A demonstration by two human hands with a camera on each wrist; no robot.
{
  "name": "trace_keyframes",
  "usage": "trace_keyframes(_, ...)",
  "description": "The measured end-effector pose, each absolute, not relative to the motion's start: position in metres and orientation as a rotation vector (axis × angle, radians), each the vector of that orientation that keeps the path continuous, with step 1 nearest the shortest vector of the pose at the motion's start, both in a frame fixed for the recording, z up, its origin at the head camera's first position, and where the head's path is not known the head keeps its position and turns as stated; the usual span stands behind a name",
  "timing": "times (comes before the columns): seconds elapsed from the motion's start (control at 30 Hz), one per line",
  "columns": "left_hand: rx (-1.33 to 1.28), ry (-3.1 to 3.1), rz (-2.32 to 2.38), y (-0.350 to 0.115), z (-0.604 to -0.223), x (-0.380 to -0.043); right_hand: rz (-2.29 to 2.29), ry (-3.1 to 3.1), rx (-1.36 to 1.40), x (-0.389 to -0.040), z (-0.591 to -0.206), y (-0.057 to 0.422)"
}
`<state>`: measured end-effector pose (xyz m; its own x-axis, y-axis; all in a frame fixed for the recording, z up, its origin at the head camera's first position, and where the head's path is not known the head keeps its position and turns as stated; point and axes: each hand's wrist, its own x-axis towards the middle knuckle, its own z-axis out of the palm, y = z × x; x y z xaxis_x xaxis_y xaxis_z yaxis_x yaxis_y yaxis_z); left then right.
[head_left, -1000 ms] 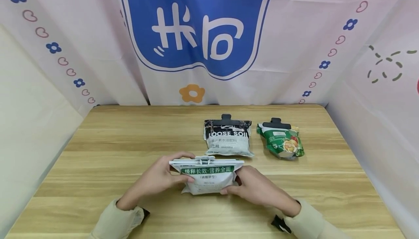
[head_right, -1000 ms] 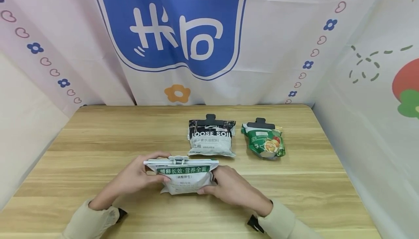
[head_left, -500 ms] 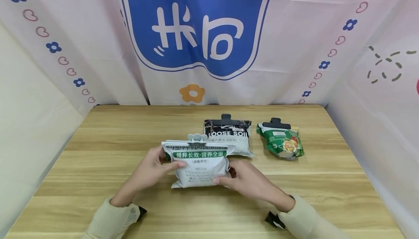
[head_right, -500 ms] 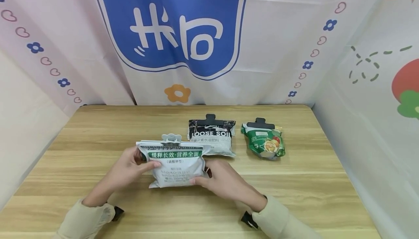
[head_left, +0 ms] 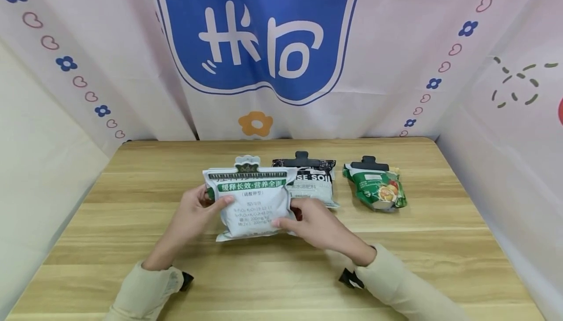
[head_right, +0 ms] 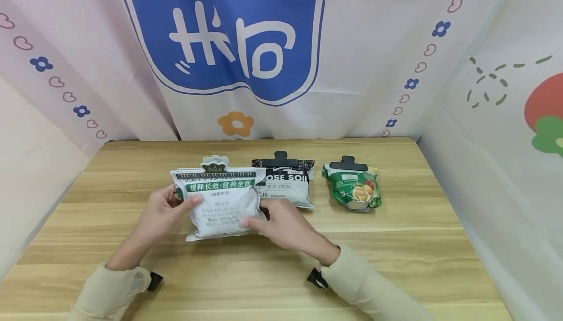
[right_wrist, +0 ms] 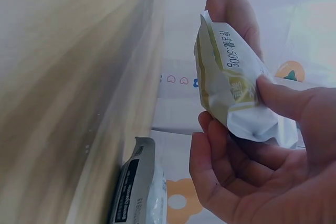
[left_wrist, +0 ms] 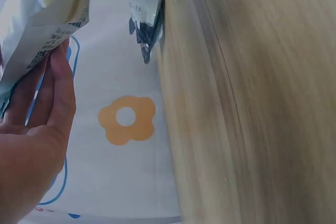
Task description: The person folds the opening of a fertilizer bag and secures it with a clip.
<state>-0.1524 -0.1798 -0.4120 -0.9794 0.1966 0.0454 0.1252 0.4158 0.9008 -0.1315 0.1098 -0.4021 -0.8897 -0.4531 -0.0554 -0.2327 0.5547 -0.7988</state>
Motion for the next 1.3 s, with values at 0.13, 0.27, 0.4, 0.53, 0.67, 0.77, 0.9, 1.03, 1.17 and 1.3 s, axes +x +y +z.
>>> trace_keyframes(0.13,0.18,2.584,1.677,-0.182,-0.411,-0.16,-1.248,2.536,-0.547,-0.137,-0.4,0.101)
trace_keyframes(0.27,0.044,2.586,1.682,-0.185,-0.411,-0.168,-1.274,2.539,-0.542,-0.144,-0.401,0.09)
trace_keyframes(0.4,-0.058,2.553,1.663,-0.19,-0.411,-0.176,-1.267,2.562,-0.56,-0.151,-0.403,0.082)
trace_keyframes(0.53,-0.141,2.455,1.742,-0.195,-0.413,-0.183,-1.254,2.585,-0.566,-0.157,-0.404,0.076)
trace_keyframes(0.67,-0.203,2.375,1.841,-0.198,-0.416,-0.19,-1.255,2.57,-0.548,-0.164,-0.406,0.069)
trace_keyframes(0.77,-0.248,2.358,1.869,-0.201,-0.418,-0.195,-1.248,2.563,-0.533,-0.17,-0.406,0.064)
trace_keyframes(0.9,-0.279,2.364,1.87,-0.204,-0.421,-0.203,-1.24,2.565,-0.492,-0.177,-0.407,0.058)
trace_keyframes(1.03,-0.312,2.346,1.849,-0.208,-0.427,-0.21,-1.246,2.534,-0.466,-0.182,-0.41,0.053)
trace_keyframes(1.17,-0.339,2.333,1.794,-0.213,-0.432,-0.214,-1.249,2.52,-0.461,-0.185,-0.415,0.049)
trace_keyframes(1.3,-0.331,2.328,1.716,-0.216,-0.437,-0.22,-1.217,2.549,-0.471,-0.188,-0.42,0.046)
